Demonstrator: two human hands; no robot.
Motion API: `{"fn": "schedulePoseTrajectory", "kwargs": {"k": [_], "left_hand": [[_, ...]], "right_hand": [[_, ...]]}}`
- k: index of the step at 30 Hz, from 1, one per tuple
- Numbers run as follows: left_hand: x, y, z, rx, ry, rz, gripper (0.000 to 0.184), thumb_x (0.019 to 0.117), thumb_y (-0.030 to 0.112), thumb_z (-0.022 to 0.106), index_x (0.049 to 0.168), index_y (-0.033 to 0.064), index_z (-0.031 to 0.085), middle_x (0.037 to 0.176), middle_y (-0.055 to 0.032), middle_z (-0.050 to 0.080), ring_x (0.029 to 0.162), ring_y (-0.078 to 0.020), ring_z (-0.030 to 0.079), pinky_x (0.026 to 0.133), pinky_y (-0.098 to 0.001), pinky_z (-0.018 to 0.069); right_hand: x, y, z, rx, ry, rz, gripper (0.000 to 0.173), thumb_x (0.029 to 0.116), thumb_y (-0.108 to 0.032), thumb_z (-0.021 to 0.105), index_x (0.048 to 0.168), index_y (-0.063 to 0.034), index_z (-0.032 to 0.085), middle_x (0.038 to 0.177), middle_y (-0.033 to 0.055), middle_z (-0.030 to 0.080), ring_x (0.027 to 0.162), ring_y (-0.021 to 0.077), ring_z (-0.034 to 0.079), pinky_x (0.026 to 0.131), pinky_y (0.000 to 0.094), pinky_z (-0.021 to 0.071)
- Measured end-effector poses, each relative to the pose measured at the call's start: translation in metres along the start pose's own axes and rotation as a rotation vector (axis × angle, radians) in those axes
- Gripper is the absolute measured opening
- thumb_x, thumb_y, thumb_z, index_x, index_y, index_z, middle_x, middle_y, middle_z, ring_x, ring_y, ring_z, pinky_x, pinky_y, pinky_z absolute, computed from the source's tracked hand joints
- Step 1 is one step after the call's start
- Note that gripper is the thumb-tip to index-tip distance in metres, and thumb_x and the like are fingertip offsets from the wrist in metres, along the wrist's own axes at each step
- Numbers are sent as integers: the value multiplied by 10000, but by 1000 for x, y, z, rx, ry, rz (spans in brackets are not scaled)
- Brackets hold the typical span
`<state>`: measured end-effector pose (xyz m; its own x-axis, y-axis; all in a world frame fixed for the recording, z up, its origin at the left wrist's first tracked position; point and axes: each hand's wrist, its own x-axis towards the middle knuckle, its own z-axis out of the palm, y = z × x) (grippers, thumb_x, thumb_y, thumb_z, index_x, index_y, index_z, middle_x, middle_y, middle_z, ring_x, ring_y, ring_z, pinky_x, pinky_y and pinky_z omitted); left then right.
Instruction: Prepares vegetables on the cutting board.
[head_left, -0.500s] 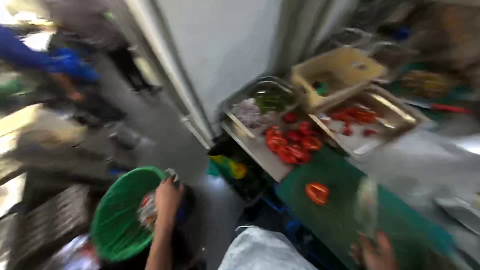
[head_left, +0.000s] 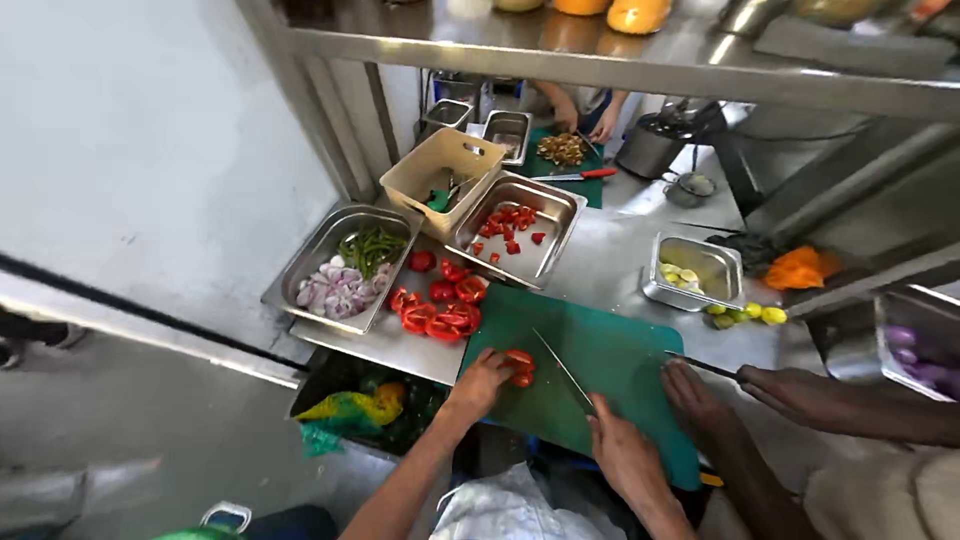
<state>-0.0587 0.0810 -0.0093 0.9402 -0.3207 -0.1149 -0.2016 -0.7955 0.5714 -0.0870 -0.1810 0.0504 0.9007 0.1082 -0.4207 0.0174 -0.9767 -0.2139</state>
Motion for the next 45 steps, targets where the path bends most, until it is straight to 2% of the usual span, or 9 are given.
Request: {"fn": "schedulePoseTrajectory", "kwargs": {"k": [4,9,15,22,27,31,36,42,45], "left_hand": [[16,-2,-16,61,-113,226,299,1018,6,490,1180,64,735,1331,-111,658,1331,-286,551,1151,-417,430],[29,-4,-21,82,-182,282,272,1010,13,517,1143,65,749,1295,-102,676,1308,-283,566,1134,-423,445],[27,-16,-12,77,-129,308,246,1002,33,550,1113,82,764,1257,-69,691,1287,-243,580,1122,-394,460],[16,-30,-6,62,-75,329,226,1019,130,562,1095,121,775,1252,-64,691,1260,-232,595,1105,-383,476],[10,-31,-6,68,-85,348,238,1035,151,550,1114,96,767,1254,-94,697,1245,-251,617,1106,-398,478],[9,-31,-3,102,-70,371,247,1046,131,526,1087,80,764,1185,-72,715,1195,-223,640,1075,-362,497],[9,-33,1,77,-68,361,241,1036,105,532,1048,63,769,1159,-60,727,1176,-209,652,1071,-350,500],[7,-38,6,91,-20,356,238,1026,110,536,1050,80,771,1168,-46,730,1208,-207,636,1080,-358,494],[0,-37,18,73,69,412,209,1012,197,580,1068,116,765,1155,-40,722,1180,-199,645,1041,-361,528]], "right_hand": [[-19,-24,-25,-113,-87,2,458,1074,-177,435,1530,-221,451,1046,201,720,969,425,710,816,568,569],[-19,-41,-27,-125,-193,17,595,1014,-42,480,1570,-235,390,1099,225,701,1001,437,697,824,568,566],[13,-54,-8,-56,-230,-12,530,1047,-61,425,1564,-169,378,1105,225,698,1019,429,698,845,568,569],[-10,-1,13,-43,-309,43,494,1049,-95,443,1535,-152,379,1053,237,700,987,442,705,842,584,568],[-13,-25,-15,-57,-277,40,450,1080,-183,426,1530,-178,403,1058,224,705,1002,428,702,858,574,560],[-20,-49,-30,-106,-333,18,543,1024,-77,476,1548,-186,386,1071,234,704,1012,445,698,846,584,563],[8,-66,-4,-63,-318,-15,537,1033,-51,456,1554,-147,373,1115,233,694,1036,430,695,863,570,567],[-8,-26,20,-51,-305,13,502,1038,-77,452,1532,-141,385,1057,236,699,987,443,703,843,582,567],[-10,-19,18,-52,-324,24,463,1056,-111,443,1515,-130,384,1068,237,693,1003,439,701,854,577,567]]}}
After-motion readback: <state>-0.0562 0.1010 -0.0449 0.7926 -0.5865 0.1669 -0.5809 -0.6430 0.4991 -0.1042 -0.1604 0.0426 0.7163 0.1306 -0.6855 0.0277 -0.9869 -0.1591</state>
